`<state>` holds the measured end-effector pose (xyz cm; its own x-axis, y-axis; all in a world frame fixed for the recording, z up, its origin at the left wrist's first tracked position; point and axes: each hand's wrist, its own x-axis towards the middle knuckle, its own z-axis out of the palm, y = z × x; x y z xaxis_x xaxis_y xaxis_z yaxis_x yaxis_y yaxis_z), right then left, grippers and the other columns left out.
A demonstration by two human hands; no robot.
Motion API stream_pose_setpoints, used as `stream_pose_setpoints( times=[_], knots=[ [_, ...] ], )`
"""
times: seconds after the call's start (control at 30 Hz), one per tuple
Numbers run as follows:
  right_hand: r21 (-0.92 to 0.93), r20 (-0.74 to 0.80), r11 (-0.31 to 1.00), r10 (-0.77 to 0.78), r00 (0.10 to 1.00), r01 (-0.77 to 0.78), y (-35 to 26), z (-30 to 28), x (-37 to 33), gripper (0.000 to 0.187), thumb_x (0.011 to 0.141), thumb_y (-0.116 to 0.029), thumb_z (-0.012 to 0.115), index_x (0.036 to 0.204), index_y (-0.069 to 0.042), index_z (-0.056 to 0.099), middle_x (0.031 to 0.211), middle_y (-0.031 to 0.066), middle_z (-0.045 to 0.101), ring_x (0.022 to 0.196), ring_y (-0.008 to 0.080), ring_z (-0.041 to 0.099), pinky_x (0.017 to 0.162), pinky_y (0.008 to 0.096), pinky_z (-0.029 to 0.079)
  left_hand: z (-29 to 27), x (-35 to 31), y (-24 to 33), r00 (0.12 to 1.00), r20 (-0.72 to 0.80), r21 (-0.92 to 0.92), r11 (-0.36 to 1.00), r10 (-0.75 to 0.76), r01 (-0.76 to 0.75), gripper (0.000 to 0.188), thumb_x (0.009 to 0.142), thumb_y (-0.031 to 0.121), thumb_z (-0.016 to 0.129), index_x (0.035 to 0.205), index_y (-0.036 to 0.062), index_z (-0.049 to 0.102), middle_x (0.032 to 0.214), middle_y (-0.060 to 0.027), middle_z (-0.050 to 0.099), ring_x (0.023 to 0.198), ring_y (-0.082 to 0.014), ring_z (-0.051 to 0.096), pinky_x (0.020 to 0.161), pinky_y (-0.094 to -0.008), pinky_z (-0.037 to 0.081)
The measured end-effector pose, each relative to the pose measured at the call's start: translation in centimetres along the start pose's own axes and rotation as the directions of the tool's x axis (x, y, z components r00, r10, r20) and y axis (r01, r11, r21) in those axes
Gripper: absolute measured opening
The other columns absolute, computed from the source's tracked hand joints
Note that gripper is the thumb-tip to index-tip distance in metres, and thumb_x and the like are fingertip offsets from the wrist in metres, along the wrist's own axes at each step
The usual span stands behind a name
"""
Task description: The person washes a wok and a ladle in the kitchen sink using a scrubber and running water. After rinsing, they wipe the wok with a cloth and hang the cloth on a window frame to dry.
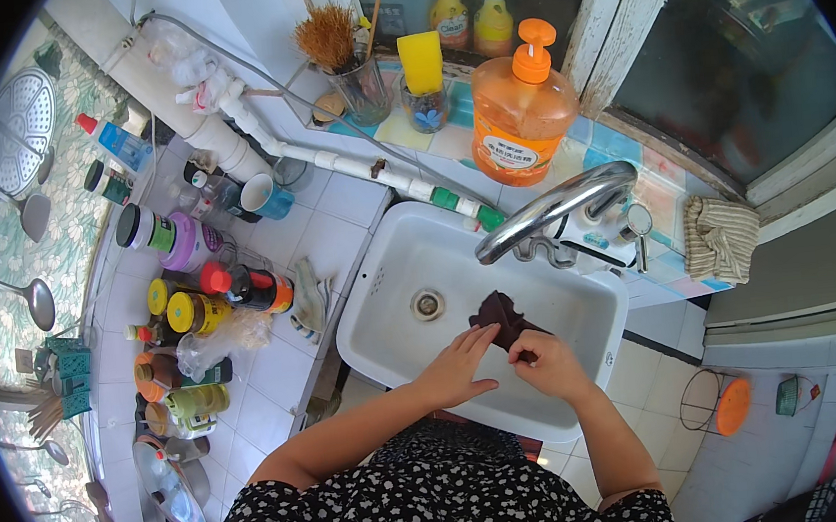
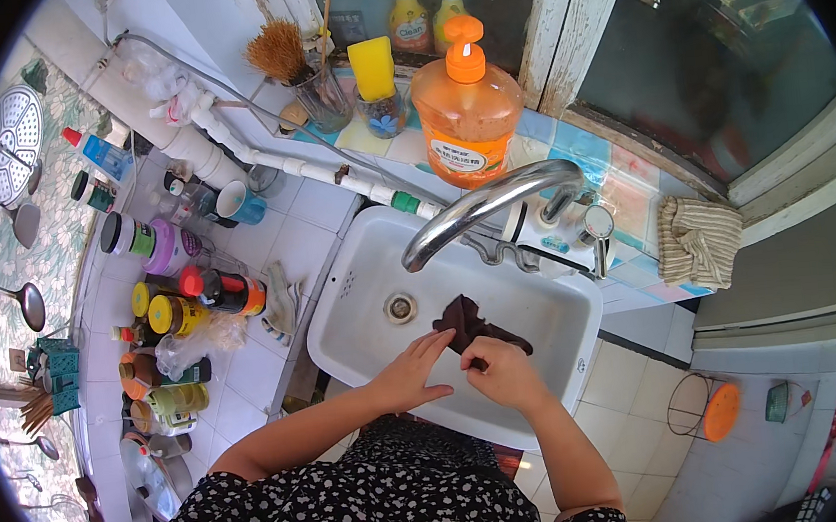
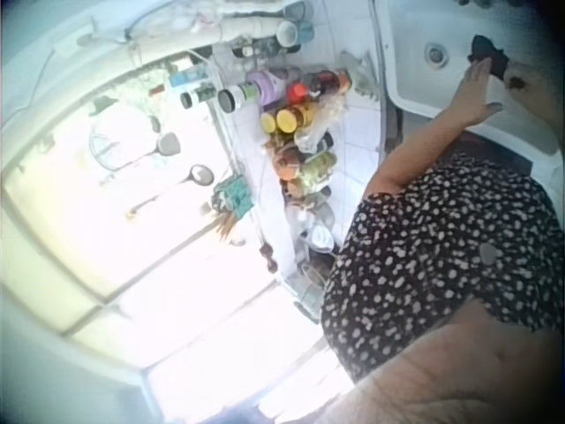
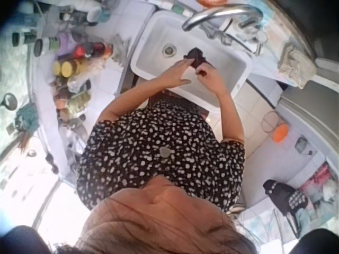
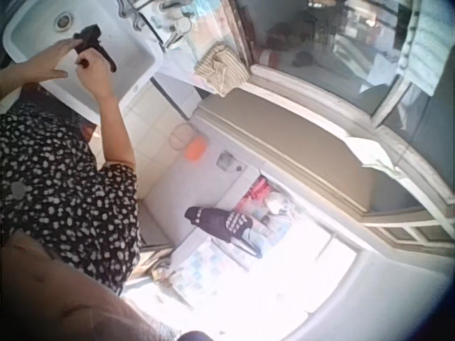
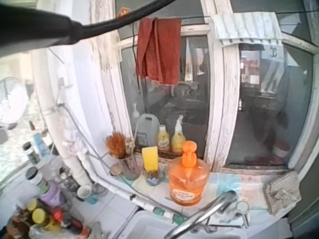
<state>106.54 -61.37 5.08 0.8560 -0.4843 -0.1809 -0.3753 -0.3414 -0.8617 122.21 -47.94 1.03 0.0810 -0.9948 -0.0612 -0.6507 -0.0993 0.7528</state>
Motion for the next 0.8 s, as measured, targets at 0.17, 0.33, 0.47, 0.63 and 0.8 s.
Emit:
stream_pose_setpoints(
  times=[0.17,0.33,0.47,0.63,0.8],
  knots=[
    [-0.016,-0.317,0.95,-0.302,0.899,0.313,-5.6,-2.1,0.3,0.017,0.073,-0.001,0.063,0.089,-0.005,0.059,0.083,0.0086,0.061,0.067,0.0255,0.058,0.062,0.0338,0.048,0.1,3.3,0.8,0.936,0.028,-0.643,0.71,-0.352,0.286,0.038,0.083,0.01,0.058,0.119,0.0003,0.049,0.111,-0.0138,0.059,0.104,-0.0259,0.056,0.086,-0.0316,0.044],
    [-0.619,-0.642,0.783,-0.458,0.615,-0.063,-4.4,-8.6,-0.1,0.039,0.077,-0.003,0.062,0.115,-0.006,0.054,0.118,0.0121,0.051,0.103,0.0316,0.049,0.087,0.0408,0.041,-4.3,2.3,0.7,0.804,0.022,-0.934,0.274,-0.594,0.228,0.028,0.091,0.023,0.055,0.114,0.006,0.055,0.103,-0.0035,0.062,0.093,-0.0132,0.057,0.082,-0.0293,0.044],
    [-0.701,-0.586,0.682,-0.381,0.715,-0.211,-2.3,-11.6,1.3,0.043,0.08,-0.007,0.061,0.122,-0.008,0.052,0.125,0.0091,0.048,0.113,0.0298,0.046,0.091,0.0399,0.04,-5.9,1.6,0.1,0.853,0.012,-0.995,0.077,-0.521,0.062,0.029,0.092,0.028,0.054,0.114,0.01,0.053,0.11,-0.0041,0.061,0.102,-0.0172,0.058,0.085,-0.033,0.044],
    [-0.712,-0.616,0.643,-0.378,0.691,-0.283,-1.4,-12.6,1.3,0.047,0.081,-0.008,0.061,0.126,-0.012,0.048,0.127,0.0076,0.047,0.114,0.0292,0.046,0.094,0.0415,0.038,-10.3,0.8,1.6,0.895,-0.056,-0.998,0.039,-0.442,-0.043,0.03,0.094,0.029,0.048,0.119,0.0109,0.049,0.117,-0.0046,0.058,0.109,-0.0201,0.055,0.095,-0.0404,0.041],
    [-0.553,-0.76,0.752,-0.279,0.587,-0.359,2.4,-15.5,1.6,0.05,0.081,-0.013,0.063,0.128,-0.012,0.045,0.127,0.0076,0.047,0.114,0.0306,0.046,0.095,0.0427,0.036,-12.7,1.5,4.6,0.952,-0.121,-0.992,0.071,-0.283,-0.104,0.037,0.096,0.034,0.042,0.125,0.0107,0.046,0.124,-0.004,0.054,0.116,-0.0197,0.051,0.099,-0.0421,0.037]
  ],
)
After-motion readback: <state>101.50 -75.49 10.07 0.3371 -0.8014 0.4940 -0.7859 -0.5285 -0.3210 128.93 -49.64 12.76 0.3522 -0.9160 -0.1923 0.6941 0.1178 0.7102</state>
